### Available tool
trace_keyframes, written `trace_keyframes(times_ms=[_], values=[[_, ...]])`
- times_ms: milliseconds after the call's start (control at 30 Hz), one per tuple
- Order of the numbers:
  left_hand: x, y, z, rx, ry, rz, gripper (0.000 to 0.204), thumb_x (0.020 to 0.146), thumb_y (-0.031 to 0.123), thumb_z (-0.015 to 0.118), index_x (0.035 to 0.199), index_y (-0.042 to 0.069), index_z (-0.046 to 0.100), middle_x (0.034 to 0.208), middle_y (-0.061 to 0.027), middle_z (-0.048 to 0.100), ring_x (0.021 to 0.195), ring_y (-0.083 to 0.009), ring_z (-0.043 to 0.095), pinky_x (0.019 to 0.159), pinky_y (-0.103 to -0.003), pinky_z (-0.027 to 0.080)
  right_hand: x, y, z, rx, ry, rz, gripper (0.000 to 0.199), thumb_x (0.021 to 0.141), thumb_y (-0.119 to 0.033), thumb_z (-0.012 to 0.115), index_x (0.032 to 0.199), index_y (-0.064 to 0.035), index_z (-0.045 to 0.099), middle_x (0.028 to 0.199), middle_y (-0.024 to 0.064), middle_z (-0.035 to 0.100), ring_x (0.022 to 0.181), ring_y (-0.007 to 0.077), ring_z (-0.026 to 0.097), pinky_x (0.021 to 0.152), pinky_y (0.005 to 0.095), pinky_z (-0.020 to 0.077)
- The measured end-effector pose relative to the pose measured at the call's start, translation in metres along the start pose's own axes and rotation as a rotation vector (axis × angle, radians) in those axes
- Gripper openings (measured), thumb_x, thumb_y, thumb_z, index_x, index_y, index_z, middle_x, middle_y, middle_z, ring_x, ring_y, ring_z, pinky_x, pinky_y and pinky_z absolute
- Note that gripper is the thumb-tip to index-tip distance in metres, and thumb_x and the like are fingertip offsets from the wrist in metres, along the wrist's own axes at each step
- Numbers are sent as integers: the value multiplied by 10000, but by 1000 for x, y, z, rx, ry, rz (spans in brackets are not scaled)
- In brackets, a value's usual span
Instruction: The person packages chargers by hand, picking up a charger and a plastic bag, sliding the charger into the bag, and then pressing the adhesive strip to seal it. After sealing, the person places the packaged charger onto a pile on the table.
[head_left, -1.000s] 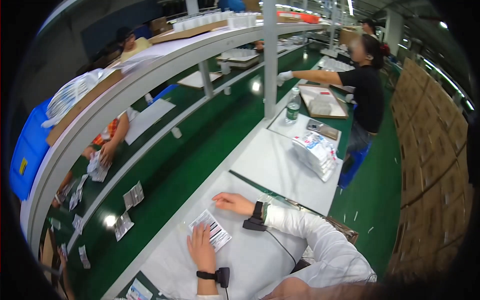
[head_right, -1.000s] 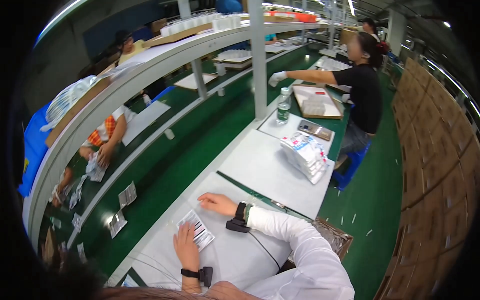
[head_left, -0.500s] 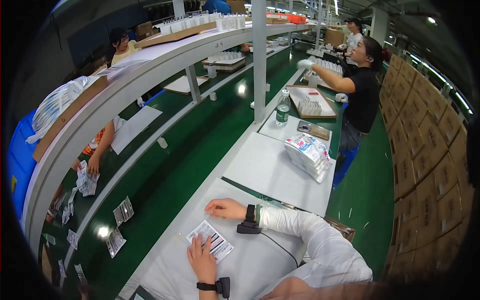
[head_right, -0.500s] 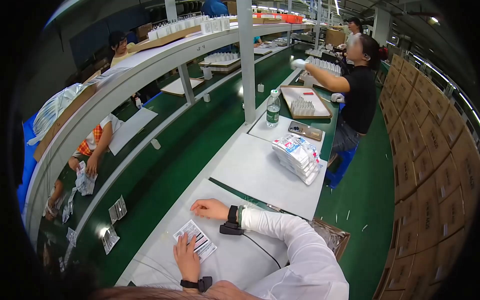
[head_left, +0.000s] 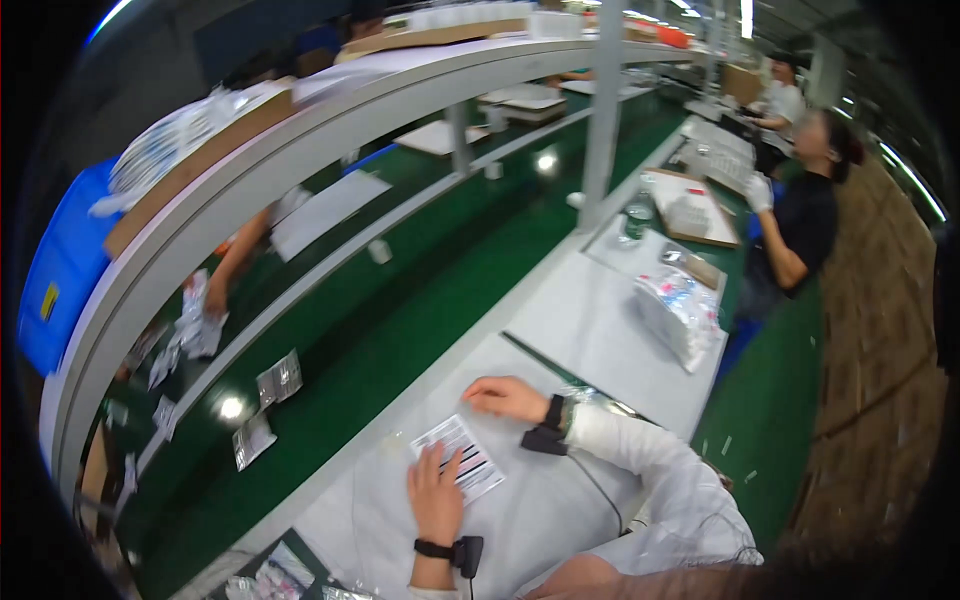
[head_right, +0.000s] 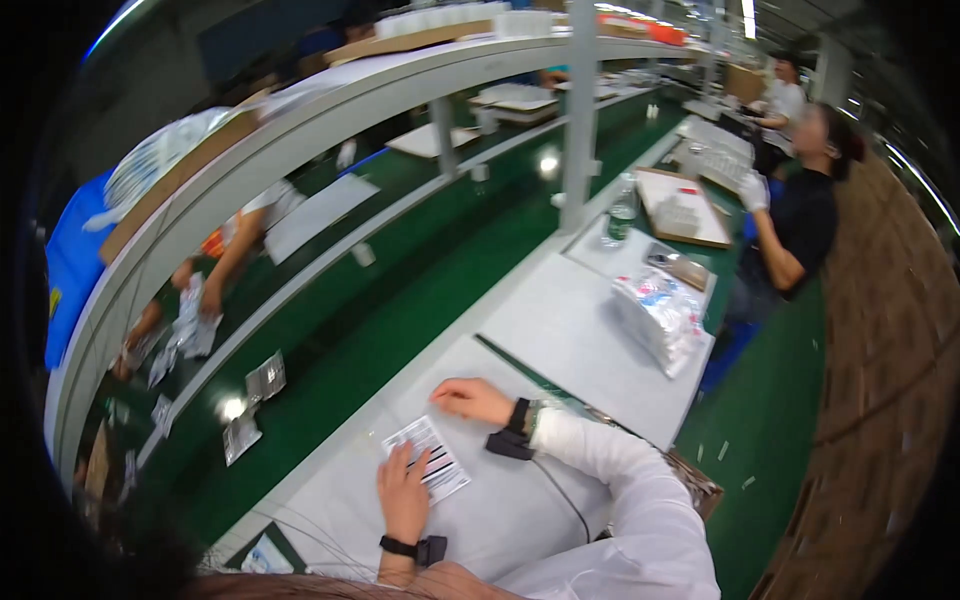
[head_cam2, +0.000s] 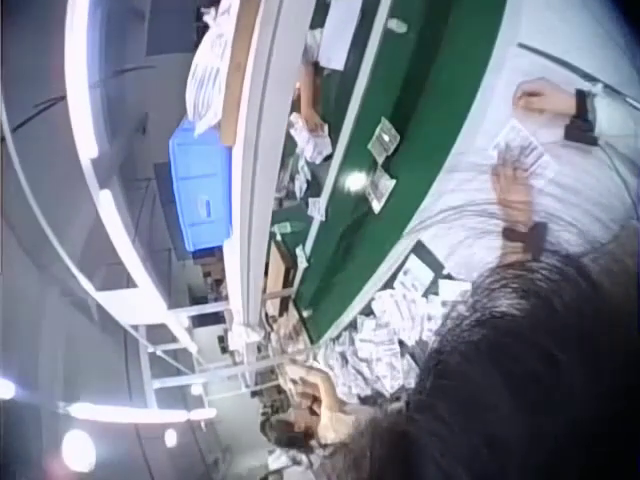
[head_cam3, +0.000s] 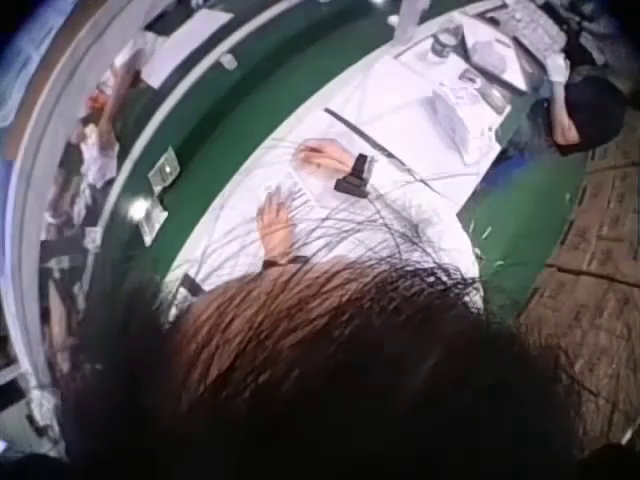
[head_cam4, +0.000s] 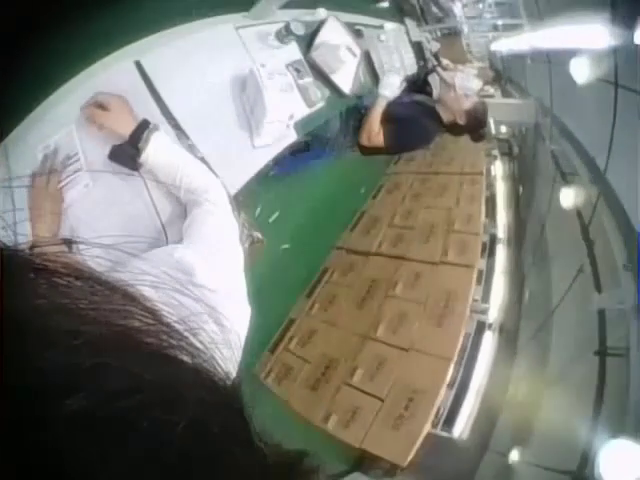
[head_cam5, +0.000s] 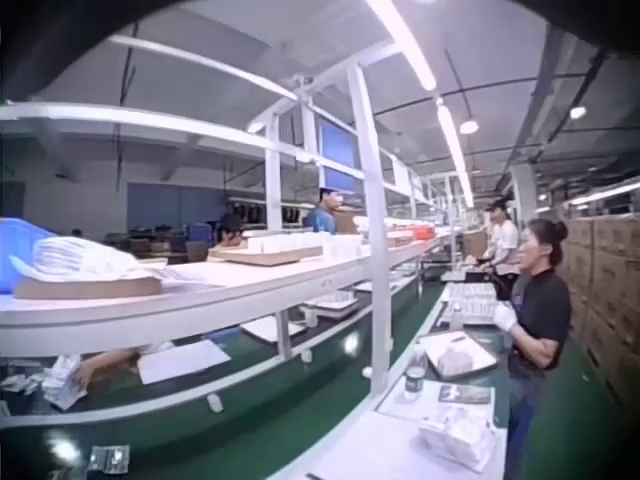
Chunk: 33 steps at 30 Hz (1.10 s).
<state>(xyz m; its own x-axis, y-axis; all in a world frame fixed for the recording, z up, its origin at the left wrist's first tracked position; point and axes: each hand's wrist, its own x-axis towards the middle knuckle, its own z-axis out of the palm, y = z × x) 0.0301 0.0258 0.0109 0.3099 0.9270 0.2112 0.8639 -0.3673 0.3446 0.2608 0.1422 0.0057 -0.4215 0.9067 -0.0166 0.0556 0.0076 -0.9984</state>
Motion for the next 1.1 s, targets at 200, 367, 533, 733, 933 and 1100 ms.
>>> trace_keyframes(times_ms=[200,367,533,733,933,1100], values=[[2,7,-9,-42,5,13,594,755,6,563,1309,220,557,1436,-72,433,1353,-285,365,1104,-502,253,-3,-4,0,-15,13,32,209,940,-198,585,1115,-98,640,865,-30,637,726,46,551,603,215,469],[-3,4,-4,-3,27,-5,604,755,17,578,1314,244,551,1443,-50,428,1352,-257,370,1101,-491,267,2,-11,1,-13,-24,80,227,934,-207,594,1129,-99,641,939,-15,646,757,60,580,625,218,481],[0,4,-2,5,54,-2,603,751,23,594,1308,251,555,1438,-31,433,1346,-235,378,1099,-473,278,72,-29,-27,-311,-65,-159,308,907,-184,622,1195,-76,605,1056,52,628,831,126,619,719,268,508],[-4,3,2,15,93,-46,578,759,52,609,1297,261,563,1424,-4,445,1336,-215,388,1091,-457,292,267,-19,-49,-900,206,-460,559,790,-201,712,1299,-81,517,1301,175,507,1065,297,576,941,400,464],[-2,8,1,-110,79,-74,561,768,84,616,1298,261,556,1418,11,448,1331,-190,388,1087,-434,300,413,19,-58,-1241,459,-371,700,799,-251,694,1423,-284,378,1394,286,387,1167,462,508,960,469,469],[-6,9,2,-82,134,-74,565,772,82,609,1302,266,546,1419,19,447,1333,-172,384,1087,-419,302,447,21,-51,-1119,430,-374,669,792,-187,680,1401,-262,414,1335,251,469,1168,437,505,948,465,472]])
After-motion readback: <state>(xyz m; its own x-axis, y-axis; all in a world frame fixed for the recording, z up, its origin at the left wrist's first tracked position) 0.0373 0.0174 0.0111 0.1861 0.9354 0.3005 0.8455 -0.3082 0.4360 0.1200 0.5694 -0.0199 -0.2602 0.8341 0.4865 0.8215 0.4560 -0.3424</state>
